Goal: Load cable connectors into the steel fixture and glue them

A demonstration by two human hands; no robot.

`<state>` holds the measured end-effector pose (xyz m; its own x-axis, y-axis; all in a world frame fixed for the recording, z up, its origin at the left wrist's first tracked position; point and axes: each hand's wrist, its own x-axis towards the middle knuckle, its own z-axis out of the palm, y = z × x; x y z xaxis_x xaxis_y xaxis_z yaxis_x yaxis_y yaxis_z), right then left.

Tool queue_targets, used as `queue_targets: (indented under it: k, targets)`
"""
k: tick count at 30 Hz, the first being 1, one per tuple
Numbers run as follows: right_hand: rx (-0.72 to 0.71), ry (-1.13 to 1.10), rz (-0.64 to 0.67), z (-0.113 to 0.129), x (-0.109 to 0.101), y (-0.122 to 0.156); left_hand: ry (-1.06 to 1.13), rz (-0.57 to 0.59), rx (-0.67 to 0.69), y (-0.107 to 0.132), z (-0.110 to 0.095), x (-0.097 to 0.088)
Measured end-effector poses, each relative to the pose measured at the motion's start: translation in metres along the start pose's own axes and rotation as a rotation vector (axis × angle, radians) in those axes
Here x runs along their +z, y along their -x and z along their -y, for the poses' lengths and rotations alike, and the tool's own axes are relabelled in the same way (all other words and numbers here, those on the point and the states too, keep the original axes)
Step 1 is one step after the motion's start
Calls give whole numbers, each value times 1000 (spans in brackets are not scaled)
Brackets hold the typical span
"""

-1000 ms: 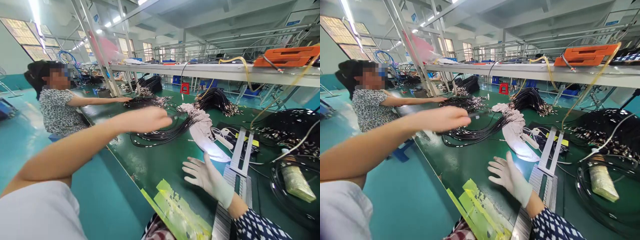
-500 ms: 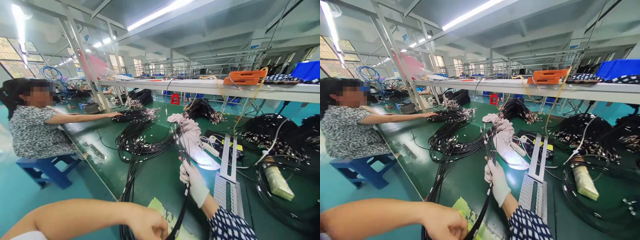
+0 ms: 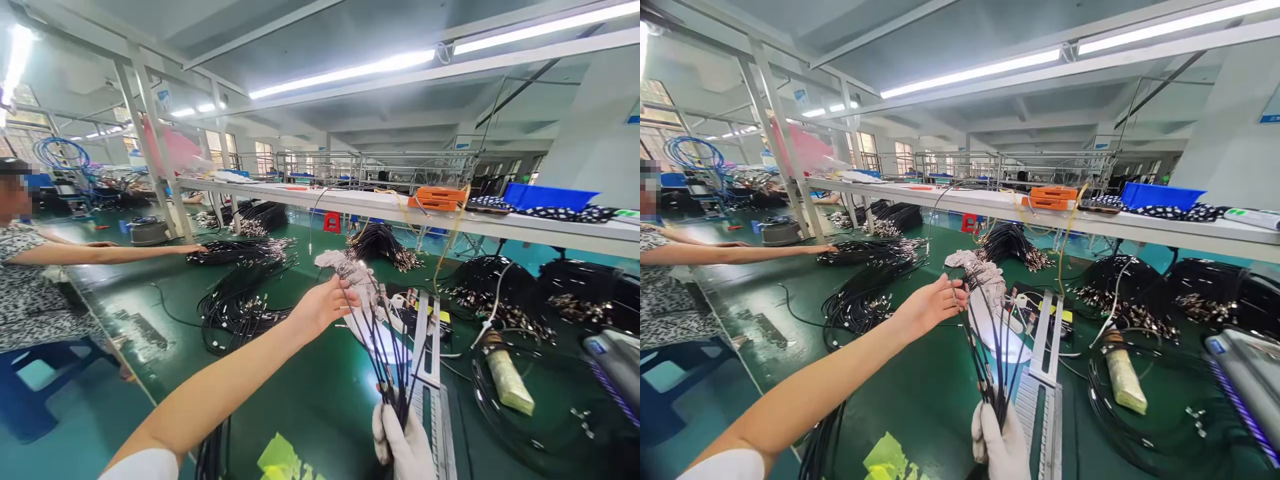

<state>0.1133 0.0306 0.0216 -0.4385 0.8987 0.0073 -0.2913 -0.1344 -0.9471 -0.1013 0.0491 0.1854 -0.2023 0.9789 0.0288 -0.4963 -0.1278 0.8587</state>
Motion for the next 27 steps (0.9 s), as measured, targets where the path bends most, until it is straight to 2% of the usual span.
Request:
queue_targets:
  k: [2,5,7,10,12,17,19,20,22,25,27]
  targets:
    - [13,-31,-52,-2,-10,4,-105,25,107,-2,-1,2]
    - [24,-124,-169,5,-19,3,-357,151,282,7,-6,5]
    - [57,-204,-165,14,-20,-3,-510,214,377,17,-9,8]
    - [92,-305,-142,27,-15,-15,-690,222,447,32,-16,9]
    - [71,-356,-163,34,-10,-19,-733,155,488,38,-28,4]
    - [-50,-352,-105,58,-5,-4,-698,-185,705,48,-82,-18]
    - [-133,-358,-98,75,-4,1,-647,-186,680,50,-86,-24]
    - [-180,-362,-110,84,-3,1,-595,-134,606,51,-78,-25]
    - [-268,-327,-141,99,3,-7,-457,36,366,53,-42,-24]
    - [-358,-195,-137,105,15,-26,-252,281,49,56,42,-20]
    - [-371,-105,-126,101,22,-36,-132,364,-62,57,95,-18]
